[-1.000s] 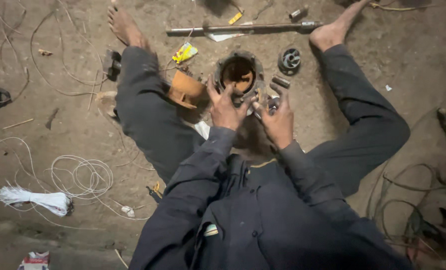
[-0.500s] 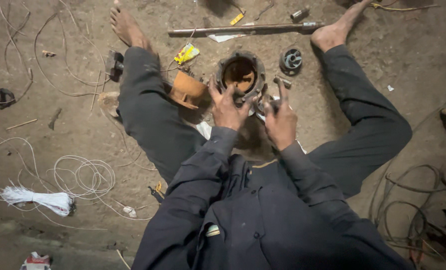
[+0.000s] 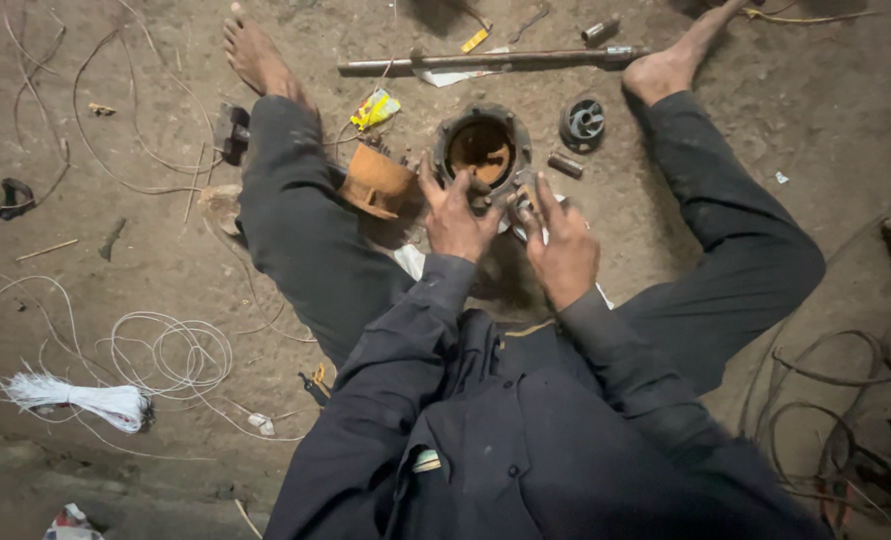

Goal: The person sits on the floor and uses a small metal tool to scrape and clean the inner surface of a cylindrical motor housing. They repeatedly rotate the housing and scrape different sections while other motor parts and tools lie nearby.

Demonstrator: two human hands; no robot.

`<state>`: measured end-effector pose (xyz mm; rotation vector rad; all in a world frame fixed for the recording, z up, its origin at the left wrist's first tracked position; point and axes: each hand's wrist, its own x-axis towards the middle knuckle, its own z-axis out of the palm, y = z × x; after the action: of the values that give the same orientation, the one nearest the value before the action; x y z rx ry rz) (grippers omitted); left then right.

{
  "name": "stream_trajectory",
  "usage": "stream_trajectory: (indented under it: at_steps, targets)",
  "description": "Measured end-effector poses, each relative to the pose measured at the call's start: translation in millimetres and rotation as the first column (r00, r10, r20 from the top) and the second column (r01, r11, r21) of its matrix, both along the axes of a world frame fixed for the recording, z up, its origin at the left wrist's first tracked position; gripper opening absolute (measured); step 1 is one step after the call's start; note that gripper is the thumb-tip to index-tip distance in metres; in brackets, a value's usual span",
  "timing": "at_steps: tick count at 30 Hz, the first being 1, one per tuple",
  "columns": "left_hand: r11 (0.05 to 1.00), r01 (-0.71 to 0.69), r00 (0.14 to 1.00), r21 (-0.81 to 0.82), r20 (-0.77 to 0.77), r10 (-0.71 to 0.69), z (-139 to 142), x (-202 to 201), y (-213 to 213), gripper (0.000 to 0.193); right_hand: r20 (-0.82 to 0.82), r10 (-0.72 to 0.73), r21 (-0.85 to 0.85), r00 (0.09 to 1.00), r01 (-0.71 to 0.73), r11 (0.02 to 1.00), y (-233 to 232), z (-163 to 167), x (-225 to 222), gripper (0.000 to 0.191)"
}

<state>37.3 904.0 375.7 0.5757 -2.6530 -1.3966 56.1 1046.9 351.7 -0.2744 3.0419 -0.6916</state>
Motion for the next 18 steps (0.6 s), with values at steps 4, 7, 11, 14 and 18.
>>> stream_trajectory:
  at_steps: [4, 7, 11, 14, 18]
  targets:
    - [0.992, 0.051, 0.999, -0.111, -0.003, -0.052, 1.0, -2.1, 0.3, 0.073, 0.094, 0.071, 0.268, 0.993, -0.094, 0.959, -4.5, 23.8, -7.1, 0.059]
    - [0.998, 0.04, 0.994, -0.046, 0.106, -0.035, 3.8, -4.3, 5.5, 0.07, -0.183, 0.115, 0.187, 0.976, -0.08, 0.979, -4.2, 41.2, -18.3, 0.054]
    - [1.0, 0.021, 0.989, -0.019, 0.15, -0.018, 2.1, -1.9, 14.7, 0.071, -0.057, -0.022, -0.058, 0.998, 0.018, 0.998, 0.5, 50.0, -19.8, 0.047]
    - [0.998, -0.003, 0.984, -0.067, 0.175, 0.015, -9.8, 5.3, 20.7, 0.071, -0.004, 0.053, 0.049, 0.999, -0.052, 0.997, 7.0, 46.1, -10.7, 0.057]
    - [0.993, 0.013, 1.0, -0.116, 0.015, -0.011, -27.3, 15.6, 22.1, 0.072, 0.022, -0.065, 0.088, 0.998, 0.063, 0.994, 8.0, 42.5, -3.1, 0.05]
